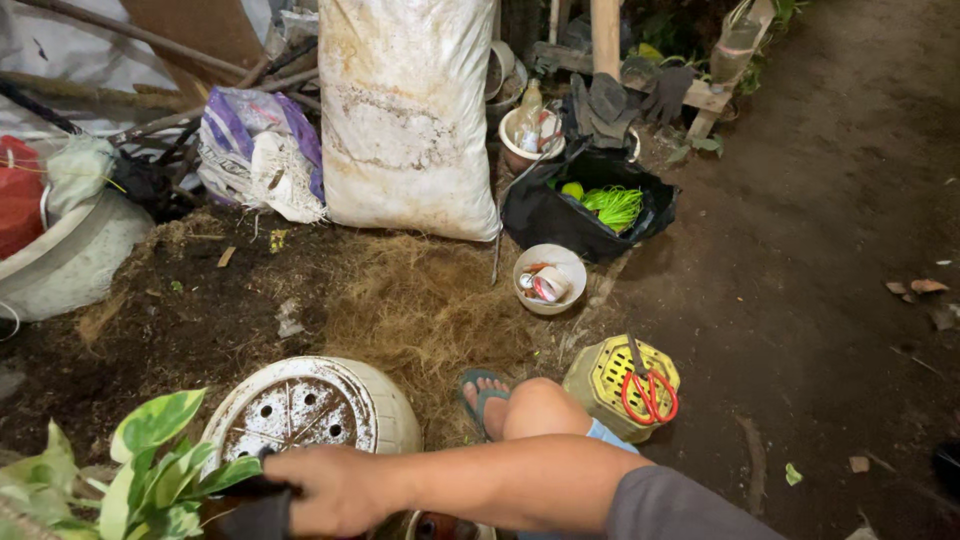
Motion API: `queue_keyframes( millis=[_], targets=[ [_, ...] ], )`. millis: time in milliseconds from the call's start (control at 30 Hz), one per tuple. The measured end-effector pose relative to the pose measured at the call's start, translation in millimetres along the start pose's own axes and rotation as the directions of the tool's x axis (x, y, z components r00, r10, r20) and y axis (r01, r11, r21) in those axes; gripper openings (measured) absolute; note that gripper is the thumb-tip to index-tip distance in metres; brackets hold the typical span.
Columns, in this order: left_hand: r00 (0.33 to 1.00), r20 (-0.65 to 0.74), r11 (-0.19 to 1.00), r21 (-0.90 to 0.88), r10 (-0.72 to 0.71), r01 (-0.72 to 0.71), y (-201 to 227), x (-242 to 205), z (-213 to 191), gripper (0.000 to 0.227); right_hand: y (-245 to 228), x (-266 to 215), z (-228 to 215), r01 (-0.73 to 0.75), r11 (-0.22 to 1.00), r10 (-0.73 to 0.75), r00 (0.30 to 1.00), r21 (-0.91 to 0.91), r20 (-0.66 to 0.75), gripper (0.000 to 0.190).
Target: The person wraps a small potted plant in coconut fiber by hand, repeatedly rotating the plant and pressing the fiber around the base to form a neat ball. The person occasionally dips a hand into a small container, likely to wet the fiber, and continues wrapping until the plant is fully encased.
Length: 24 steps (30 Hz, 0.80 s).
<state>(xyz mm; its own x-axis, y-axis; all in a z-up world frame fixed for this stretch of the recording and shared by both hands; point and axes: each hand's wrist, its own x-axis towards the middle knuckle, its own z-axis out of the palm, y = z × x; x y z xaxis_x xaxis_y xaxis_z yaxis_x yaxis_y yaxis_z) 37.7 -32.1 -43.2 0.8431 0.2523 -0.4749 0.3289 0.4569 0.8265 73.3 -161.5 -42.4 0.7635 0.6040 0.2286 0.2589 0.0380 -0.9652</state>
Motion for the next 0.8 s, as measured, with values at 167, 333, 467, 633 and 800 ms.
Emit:
queue_keyframes(
  millis=[167,333,467,633,800],
  targets=[
    [0.974,-0.197,0.988,-0.126,-0.112,0.088,8.8,-51.7,-83.7,0.068,6.2,8.6,-22.8,0.092,0.993,-0.090,0.995,0.069,-0.036,0.045],
    [0.979,0.127,0.970,-0.205,0.156,-0.128,2.6,-30.8,-100.8,0.082,26.6,-29.5,-29.6,0.016,0.980,-0.025,0.999,0.196,0.040,0.054],
    [0.877,0.425,0.975,-0.093,0.222,-0.202,2.4,-16.4,-104.4,0.097,6.1,-38.9,-15.6,-0.296,0.707,0.310,0.946,0.642,0.094,0.054],
    [0.852,0.446,0.943,-0.298,0.274,-0.147,2.6,-23.4,-91.7,0.101,-39.6,-14.5,-19.4,-0.348,0.638,0.333,0.929,0.687,0.162,0.062],
    [0.826,0.517,0.952,-0.298,0.224,-0.071,-4.4,-15.9,-89.9,0.091,-64.1,-7.9,-15.8,-0.399,0.541,0.417,0.892,0.740,0.176,0.068]
  ],
)
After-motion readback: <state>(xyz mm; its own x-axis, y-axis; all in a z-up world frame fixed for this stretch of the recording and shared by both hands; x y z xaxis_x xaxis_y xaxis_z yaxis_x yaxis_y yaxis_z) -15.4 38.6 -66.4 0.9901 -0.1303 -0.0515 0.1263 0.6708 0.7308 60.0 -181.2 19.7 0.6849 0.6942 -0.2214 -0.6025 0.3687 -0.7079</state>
